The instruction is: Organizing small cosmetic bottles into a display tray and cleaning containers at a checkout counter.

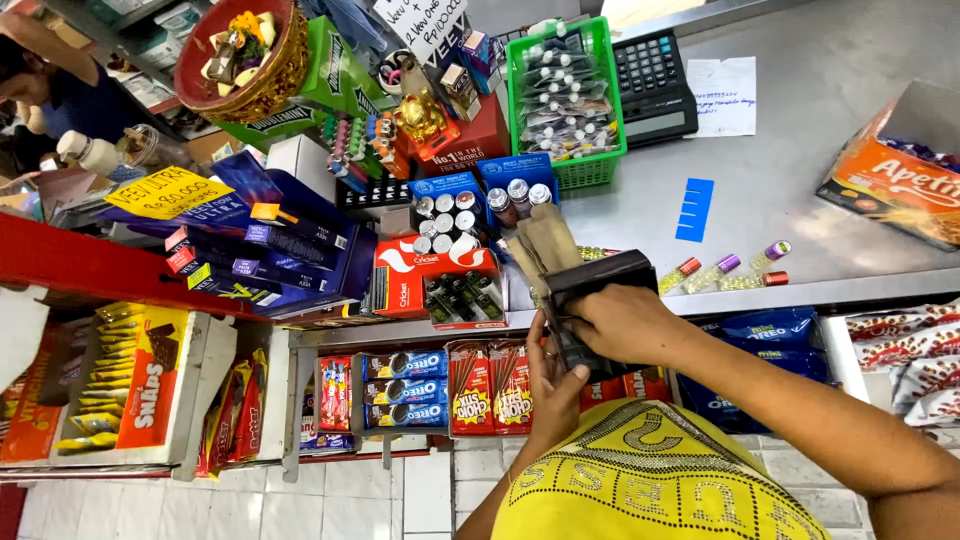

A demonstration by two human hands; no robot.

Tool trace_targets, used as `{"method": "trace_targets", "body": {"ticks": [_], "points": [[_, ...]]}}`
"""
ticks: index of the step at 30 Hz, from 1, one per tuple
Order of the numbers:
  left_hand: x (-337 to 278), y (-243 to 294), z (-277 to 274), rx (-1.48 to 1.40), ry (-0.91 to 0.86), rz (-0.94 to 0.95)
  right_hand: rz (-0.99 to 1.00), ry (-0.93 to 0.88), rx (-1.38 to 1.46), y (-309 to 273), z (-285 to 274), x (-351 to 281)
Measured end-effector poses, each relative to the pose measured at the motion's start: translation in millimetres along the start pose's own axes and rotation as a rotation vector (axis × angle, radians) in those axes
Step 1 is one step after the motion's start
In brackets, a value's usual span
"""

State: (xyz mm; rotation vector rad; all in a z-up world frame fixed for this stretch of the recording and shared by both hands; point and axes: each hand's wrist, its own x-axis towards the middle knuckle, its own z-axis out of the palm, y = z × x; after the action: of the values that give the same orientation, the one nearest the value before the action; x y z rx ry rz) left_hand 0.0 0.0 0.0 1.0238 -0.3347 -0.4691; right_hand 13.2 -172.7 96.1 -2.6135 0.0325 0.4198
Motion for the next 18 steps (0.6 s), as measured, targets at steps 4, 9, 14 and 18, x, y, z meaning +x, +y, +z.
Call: {"method": "trace_targets", "body": {"ticks": [4,9,14,18], "points": [[3,-4,-4,-0.096,0.008,-0.011,-0.007,0.047,-0.072,-4,-9,-10],[6,13,-2,-0.188,0.128,-0.127,0.043,0.293,-0.095,-3,-59,-52],[2,1,-8,-0.295,0.093,-0.14,-0.033,0.221,-0.122,4,-30,-32],[2,-1,-6,-0.283,0.047,-0.123,-0.166,0.418,-0.282,7,-11,-32]]}}
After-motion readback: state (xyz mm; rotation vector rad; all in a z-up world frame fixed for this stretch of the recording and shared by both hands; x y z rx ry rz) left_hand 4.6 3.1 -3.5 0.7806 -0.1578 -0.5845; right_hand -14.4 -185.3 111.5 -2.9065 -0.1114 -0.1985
